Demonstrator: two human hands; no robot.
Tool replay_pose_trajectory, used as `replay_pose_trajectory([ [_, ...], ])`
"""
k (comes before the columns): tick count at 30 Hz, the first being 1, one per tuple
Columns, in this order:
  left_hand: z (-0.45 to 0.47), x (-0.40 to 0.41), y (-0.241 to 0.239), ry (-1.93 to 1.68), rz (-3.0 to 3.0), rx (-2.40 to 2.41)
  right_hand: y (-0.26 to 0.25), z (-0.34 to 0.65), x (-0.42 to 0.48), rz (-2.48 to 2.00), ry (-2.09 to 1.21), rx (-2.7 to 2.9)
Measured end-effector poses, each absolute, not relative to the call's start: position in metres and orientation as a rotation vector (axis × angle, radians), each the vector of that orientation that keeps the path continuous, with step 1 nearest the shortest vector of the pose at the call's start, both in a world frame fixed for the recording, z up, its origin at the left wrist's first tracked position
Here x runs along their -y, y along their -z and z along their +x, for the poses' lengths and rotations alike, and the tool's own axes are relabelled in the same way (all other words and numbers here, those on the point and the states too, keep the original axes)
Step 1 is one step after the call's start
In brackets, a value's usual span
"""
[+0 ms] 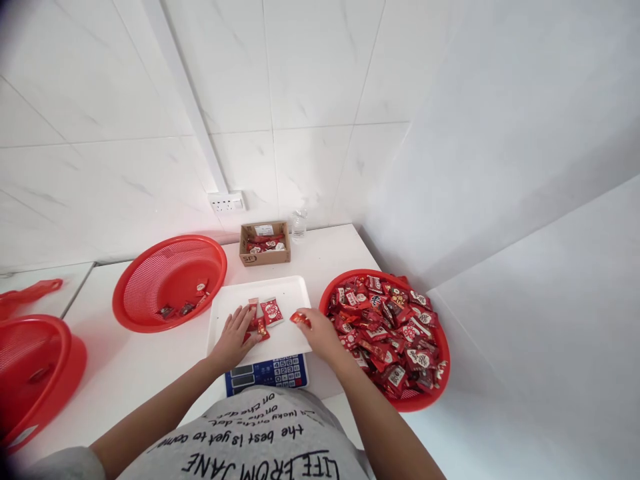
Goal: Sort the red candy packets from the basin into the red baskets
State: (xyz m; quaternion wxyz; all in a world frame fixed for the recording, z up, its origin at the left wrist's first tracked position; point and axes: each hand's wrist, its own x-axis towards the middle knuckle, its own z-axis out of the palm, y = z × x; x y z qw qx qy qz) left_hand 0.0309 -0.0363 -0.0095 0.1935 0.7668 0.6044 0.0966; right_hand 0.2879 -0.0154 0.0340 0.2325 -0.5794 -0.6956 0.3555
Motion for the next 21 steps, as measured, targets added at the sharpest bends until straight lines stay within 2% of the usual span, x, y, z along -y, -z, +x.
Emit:
replay_pose_trajectory([
  [5, 0.026, 0.036, 0.005, -0.360, 2.157, -1.652, -0.027, 0.255, 0.024, -1.519, -0.955, 2.091],
  [12, 0.020, 0.043, -0.007, -0.298, 1.966, -1.791, -0.019, 0.269, 0.033, -1.582, -0.829, 2.100],
  [21, 0.013, 0.025, -0.010, -0.419, 1.915, -1.827, -0.018, 0.333, 0.023, -1.822, -0.414, 1.891],
])
